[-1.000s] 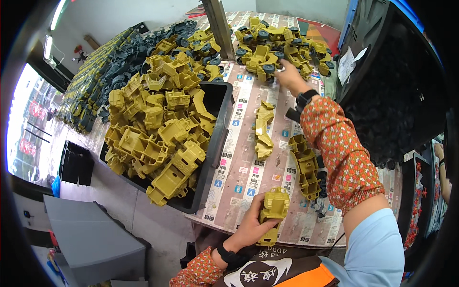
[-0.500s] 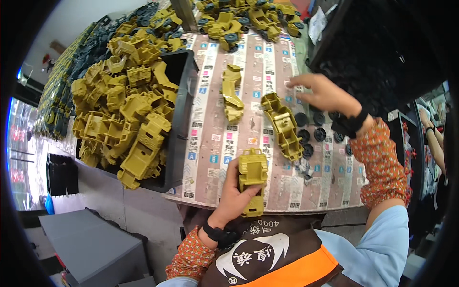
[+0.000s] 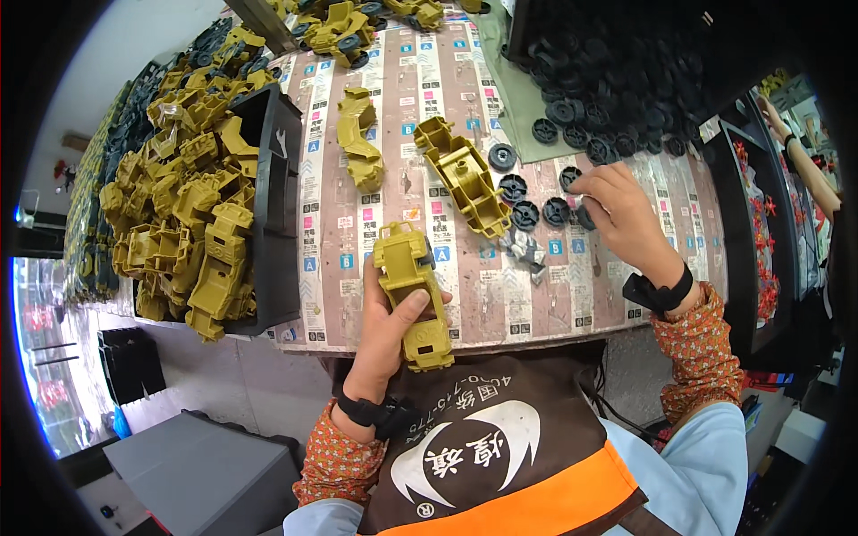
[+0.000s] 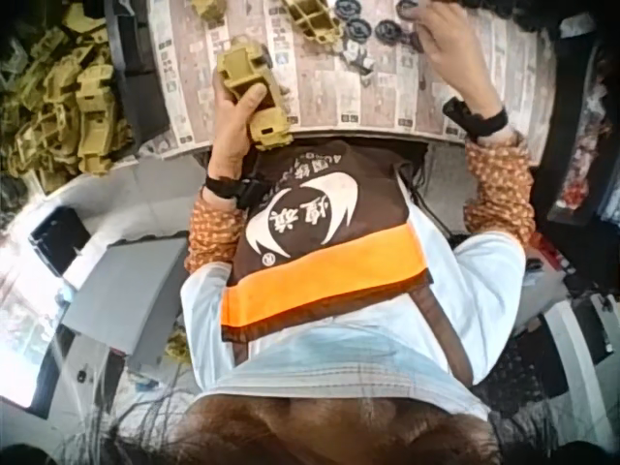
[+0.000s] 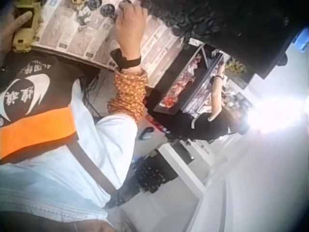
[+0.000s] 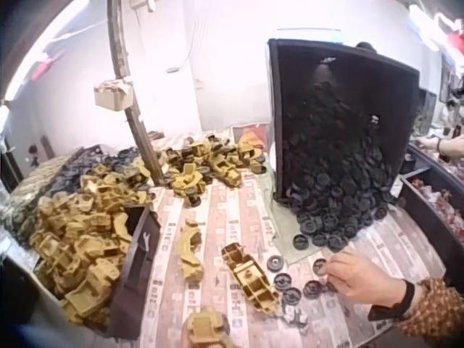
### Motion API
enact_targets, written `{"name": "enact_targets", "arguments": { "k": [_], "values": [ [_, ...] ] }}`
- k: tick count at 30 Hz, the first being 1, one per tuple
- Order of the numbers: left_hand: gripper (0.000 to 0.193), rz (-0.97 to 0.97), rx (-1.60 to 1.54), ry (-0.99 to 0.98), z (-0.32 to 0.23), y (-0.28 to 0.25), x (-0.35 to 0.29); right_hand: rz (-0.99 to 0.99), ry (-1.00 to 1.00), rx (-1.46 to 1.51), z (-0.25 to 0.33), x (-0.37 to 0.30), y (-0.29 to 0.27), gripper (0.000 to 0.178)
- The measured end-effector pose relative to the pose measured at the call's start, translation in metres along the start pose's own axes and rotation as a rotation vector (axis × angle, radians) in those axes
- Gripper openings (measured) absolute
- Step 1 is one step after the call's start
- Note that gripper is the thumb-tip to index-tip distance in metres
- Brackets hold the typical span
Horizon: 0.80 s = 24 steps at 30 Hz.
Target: The person assembles yellow plastic toy trucks by hand. They pick up a yellow truck body, insert black wheels into the axles, and place the completed toy on the table. The process is repeated for multiple units.
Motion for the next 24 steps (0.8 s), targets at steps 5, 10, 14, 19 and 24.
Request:
{"name": "enact_targets", "arguments": {
  "k": [5, 10, 14, 19, 24],
  "values": [
    [0.064, 0.044, -0.102, -0.099, -0.002, 0.02, -0.009, -0.011, 0.053, -0.071, 0.01, -0.005, 0.021, 0.026],
    [0.046, -0.013, -0.213, -0.173, 0.004, 0.031, -0.013, 0.047, 0.117, -0.059, 0.019, -0.004, 0.02, 0.031],
    [0.044, -0.037, -0.176, -0.086, -0.001, 0.031, -0.013, -0.045, 0.316, 0.377, 0.04, -0.02, 0.019, 0.023],
    [0.037, -0.187, -0.269, 0.058, -0.011, 0.033, -0.003, 0.028, 0.384, 0.87, 0.09, -0.046, 0.071, 0.028],
    [0.035, -0.256, -0.196, 0.178, -0.02, 0.031, -0.001, -0.048, 0.445, 1.054, 0.11, -0.054, 0.097, 0.032]
  ]
}}
Point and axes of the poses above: each hand's wrist, its own x-axis towards the middle knuckle, its own y-axis out of the palm, z = x × y, the point moved 8 cm from there along x, towards the middle knuckle, and after that the axes turned 3 degrees about x, right-handed, at the moved point
